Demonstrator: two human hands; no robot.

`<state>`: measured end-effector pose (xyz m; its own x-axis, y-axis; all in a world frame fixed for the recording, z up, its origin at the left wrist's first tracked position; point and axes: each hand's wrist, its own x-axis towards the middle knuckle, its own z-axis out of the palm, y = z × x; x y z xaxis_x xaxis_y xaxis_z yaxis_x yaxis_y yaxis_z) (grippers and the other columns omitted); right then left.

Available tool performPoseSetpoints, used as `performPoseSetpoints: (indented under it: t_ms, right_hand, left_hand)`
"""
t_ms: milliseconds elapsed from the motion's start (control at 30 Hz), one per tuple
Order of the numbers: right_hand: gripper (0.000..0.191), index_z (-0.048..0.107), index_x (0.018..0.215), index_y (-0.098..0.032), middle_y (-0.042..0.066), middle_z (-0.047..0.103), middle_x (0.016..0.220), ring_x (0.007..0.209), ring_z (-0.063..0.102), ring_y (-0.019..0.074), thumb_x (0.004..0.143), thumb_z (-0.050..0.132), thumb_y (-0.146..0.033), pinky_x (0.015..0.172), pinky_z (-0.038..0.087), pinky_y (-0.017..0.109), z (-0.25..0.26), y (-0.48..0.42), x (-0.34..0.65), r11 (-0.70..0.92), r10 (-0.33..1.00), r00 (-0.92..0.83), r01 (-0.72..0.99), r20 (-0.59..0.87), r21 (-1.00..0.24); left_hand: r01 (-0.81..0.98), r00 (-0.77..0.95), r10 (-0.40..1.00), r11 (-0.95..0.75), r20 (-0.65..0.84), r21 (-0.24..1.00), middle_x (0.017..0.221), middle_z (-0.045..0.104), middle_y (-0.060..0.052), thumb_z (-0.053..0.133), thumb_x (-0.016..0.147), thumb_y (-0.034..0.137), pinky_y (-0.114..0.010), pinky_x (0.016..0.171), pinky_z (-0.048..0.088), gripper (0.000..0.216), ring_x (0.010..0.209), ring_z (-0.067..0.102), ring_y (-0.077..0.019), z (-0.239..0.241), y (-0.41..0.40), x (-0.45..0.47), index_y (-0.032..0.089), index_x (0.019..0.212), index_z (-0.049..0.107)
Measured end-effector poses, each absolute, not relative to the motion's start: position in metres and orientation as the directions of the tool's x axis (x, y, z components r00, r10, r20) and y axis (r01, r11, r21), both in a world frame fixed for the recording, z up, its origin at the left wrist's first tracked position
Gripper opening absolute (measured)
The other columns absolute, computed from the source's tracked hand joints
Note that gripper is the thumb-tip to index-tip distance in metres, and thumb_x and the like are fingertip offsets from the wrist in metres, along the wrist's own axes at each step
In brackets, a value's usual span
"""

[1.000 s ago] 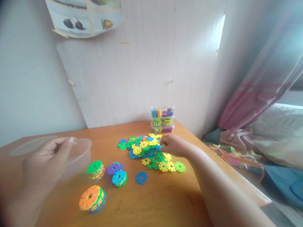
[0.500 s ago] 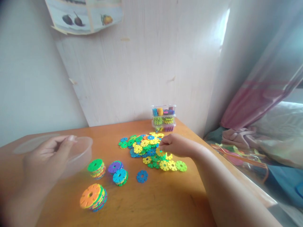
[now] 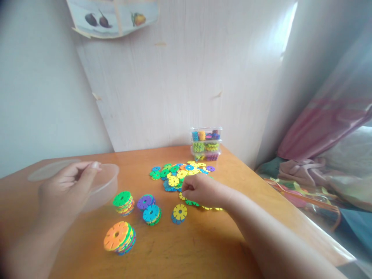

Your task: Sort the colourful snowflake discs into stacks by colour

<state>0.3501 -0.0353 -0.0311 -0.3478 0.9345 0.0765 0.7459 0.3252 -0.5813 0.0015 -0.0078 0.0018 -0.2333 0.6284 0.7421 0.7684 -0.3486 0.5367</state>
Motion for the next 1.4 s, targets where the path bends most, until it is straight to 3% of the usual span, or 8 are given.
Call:
performPoseSetpoints:
  t_ms: [167, 433, 600, 700, 867, 1000, 1100, 1400]
  right_hand:
    - [0.008, 0.064, 0.082, -0.019, -0.001, 0.062, 0.070, 0.065, 0.054, 0.0146, 0.082, 0.058, -0.024, 0.057, 0.036, 0.026, -0.022, -0.021, 0.399, 0.214, 0.970, -0.134, 0.862, 0.201, -0.459]
    - [0.030, 0.069, 0.100, -0.020, 0.006, 0.072, 0.095, 0.081, 0.064, 0.0211, 0.079, 0.070, -0.041, 0.065, 0.041, 0.029, -0.027, -0.016, 0.403, 0.203, 0.979, -0.199, 0.912, 0.049, -0.356]
    - [0.012, 0.067, 0.085, -0.020, 0.005, 0.071, 0.087, 0.075, 0.061, 0.0191, 0.082, 0.063, -0.030, 0.063, 0.038, 0.029, -0.034, -0.007, 0.395, 0.202, 0.979, -0.178, 0.922, 0.100, -0.330]
    - [0.019, 0.061, 0.072, -0.019, 0.005, 0.067, 0.078, 0.071, 0.056, 0.0176, 0.088, 0.053, -0.027, 0.062, 0.034, 0.029, -0.032, -0.005, 0.399, 0.180, 0.975, -0.133, 0.943, 0.176, -0.282]
    - [0.012, 0.062, 0.082, -0.020, -0.001, 0.059, 0.069, 0.064, 0.052, 0.0142, 0.087, 0.057, -0.028, 0.057, 0.034, 0.026, -0.027, -0.020, 0.385, 0.235, 0.971, -0.174, 0.822, 0.165, -0.518]
    - [0.020, 0.064, 0.103, -0.023, -0.003, 0.064, 0.076, 0.062, 0.056, 0.0129, 0.084, 0.063, -0.027, 0.053, 0.037, 0.023, -0.025, -0.039, 0.356, 0.187, 0.944, -0.322, 0.704, -0.073, -0.685]
    - [0.021, 0.068, 0.101, -0.022, -0.002, 0.066, 0.076, 0.062, 0.058, 0.0135, 0.081, 0.065, -0.026, 0.052, 0.037, 0.023, -0.025, -0.047, 0.340, 0.191, 0.911, -0.376, 0.749, -0.169, -0.634]
    - [0.015, 0.072, 0.092, -0.020, 0.001, 0.071, 0.082, 0.073, 0.061, 0.0162, 0.079, 0.067, -0.025, 0.058, 0.037, 0.025, -0.027, -0.050, 0.331, 0.327, 0.895, -0.435, 0.790, -0.098, -0.519]
  left_hand:
    - [0.777, -0.230, 0.619, -0.348, 0.751, 0.525, 0.076, 0.071, 0.002, 0.061, 0.085, 0.048, -0.024, 0.069, 0.044, 0.030, 0.073, 0.062, -0.0150, 0.000, -0.006, 0.000, 0.021, 0.088, 0.074]
    - [0.762, -0.216, 0.629, -0.369, 0.747, 0.532, 0.075, 0.070, 0.002, 0.061, 0.082, 0.050, -0.023, 0.066, 0.042, 0.029, 0.071, 0.062, -0.0147, -0.001, -0.005, 0.002, 0.023, 0.086, 0.073]
    - [0.767, -0.230, 0.631, -0.352, 0.741, 0.537, 0.075, 0.070, 0.002, 0.061, 0.082, 0.051, -0.023, 0.066, 0.042, 0.029, 0.071, 0.062, -0.0148, 0.000, -0.006, 0.003, 0.024, 0.085, 0.073]
    - [0.765, -0.232, 0.628, -0.354, 0.743, 0.538, 0.074, 0.070, 0.002, 0.061, 0.083, 0.050, -0.023, 0.067, 0.042, 0.029, 0.071, 0.062, -0.0146, 0.000, -0.006, 0.003, 0.024, 0.085, 0.073]
    - [0.757, -0.234, 0.620, -0.368, 0.749, 0.541, 0.075, 0.070, 0.003, 0.062, 0.083, 0.048, -0.023, 0.068, 0.043, 0.027, 0.072, 0.063, -0.0144, 0.000, -0.006, 0.003, 0.024, 0.085, 0.073]
    - [0.757, -0.236, 0.615, -0.369, 0.752, 0.539, 0.071, 0.069, 0.003, 0.062, 0.083, 0.048, -0.023, 0.066, 0.043, 0.027, 0.069, 0.062, -0.0139, 0.001, -0.007, 0.004, 0.023, 0.083, 0.073]
    - [0.755, -0.211, 0.610, -0.395, 0.764, 0.524, 0.073, 0.071, 0.002, 0.061, 0.084, 0.048, -0.023, 0.067, 0.044, 0.028, 0.071, 0.063, -0.0141, 0.000, -0.006, 0.005, 0.022, 0.084, 0.073]
    - [0.747, -0.201, 0.606, -0.413, 0.770, 0.520, 0.075, 0.071, 0.001, 0.060, 0.085, 0.047, -0.024, 0.067, 0.044, 0.028, 0.070, 0.063, -0.0142, -0.001, -0.007, 0.004, 0.022, 0.083, 0.073]
